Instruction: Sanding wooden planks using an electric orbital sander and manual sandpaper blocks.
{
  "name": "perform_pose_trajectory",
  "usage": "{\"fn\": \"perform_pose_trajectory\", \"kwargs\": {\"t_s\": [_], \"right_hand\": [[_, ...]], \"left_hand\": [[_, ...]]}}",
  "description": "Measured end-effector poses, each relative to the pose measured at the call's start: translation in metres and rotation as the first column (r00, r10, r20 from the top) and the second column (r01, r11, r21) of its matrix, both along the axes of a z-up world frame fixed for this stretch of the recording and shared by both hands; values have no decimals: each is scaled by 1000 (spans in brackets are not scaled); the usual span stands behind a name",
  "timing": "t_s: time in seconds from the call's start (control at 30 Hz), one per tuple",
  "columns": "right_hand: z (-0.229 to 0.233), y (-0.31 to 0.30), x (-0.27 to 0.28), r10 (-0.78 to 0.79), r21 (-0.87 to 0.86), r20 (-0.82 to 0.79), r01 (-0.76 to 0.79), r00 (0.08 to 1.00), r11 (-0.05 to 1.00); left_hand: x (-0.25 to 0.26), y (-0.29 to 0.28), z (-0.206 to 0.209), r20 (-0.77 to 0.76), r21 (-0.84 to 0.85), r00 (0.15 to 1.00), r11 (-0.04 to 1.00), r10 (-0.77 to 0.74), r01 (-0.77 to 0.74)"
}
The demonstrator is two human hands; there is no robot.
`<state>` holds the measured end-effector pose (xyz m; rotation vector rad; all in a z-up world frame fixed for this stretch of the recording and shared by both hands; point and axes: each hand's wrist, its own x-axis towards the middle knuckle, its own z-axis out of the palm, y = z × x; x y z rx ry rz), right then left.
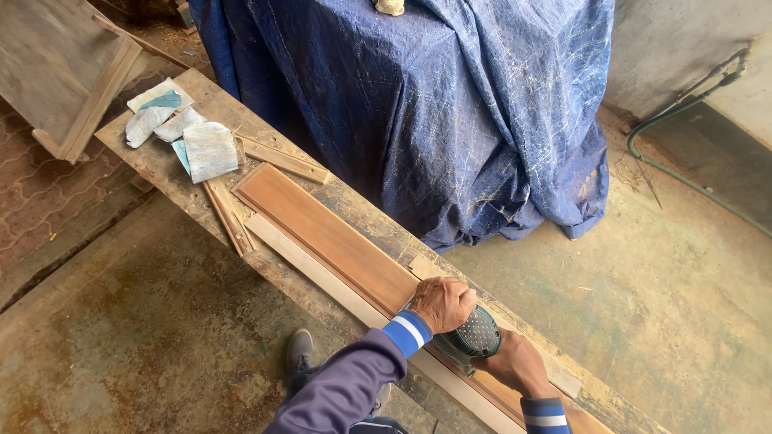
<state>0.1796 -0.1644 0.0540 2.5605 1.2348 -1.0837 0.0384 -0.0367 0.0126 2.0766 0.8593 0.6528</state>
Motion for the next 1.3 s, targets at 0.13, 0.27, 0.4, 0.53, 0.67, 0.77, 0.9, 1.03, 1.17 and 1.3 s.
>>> {"fn": "perform_pose_trajectory", "kwargs": {"t_s": [0.13,0.27,0.4,0.53,0.67,0.77,0.9,1.03,1.17,1.3], "right_hand": [[2,19,-11,-1,19,13,1,1000,1000],[4,45,-28,12,37,9,-12,1000,999],[16,85,-51,16,30,13,-16,1000,999],[8,119,-69,39,55,-2,-39,999,998],[16,157,-92,28,56,28,-29,999,998],[9,174,-109,27,35,5,-27,1000,999],[13,204,-129,70,25,18,-71,997,997],[7,227,-146,102,68,-1,-101,995,992],[6,252,-163,121,126,-24,-117,992,985],[13,272,-182,149,120,-27,-145,988,982]], "left_hand": [[-16,18,5,16,-16,1000,1000,-2,2],[-35,41,5,12,-2,1000,1000,7,-7],[-58,77,13,-28,-19,1000,1000,-11,11],[-80,114,14,15,-20,1000,1000,-4,5],[-95,149,6,26,30,1000,999,11,-12],[-112,172,6,-51,-38,995,996,-84,82],[-132,200,5,-13,-6,1000,1000,-15,15],[-152,223,7,-16,-22,1000,1000,3,-3],[-169,248,5,-20,-1,999,999,36,-36],[-188,264,10,-101,-1,993,999,54,-54]]}}
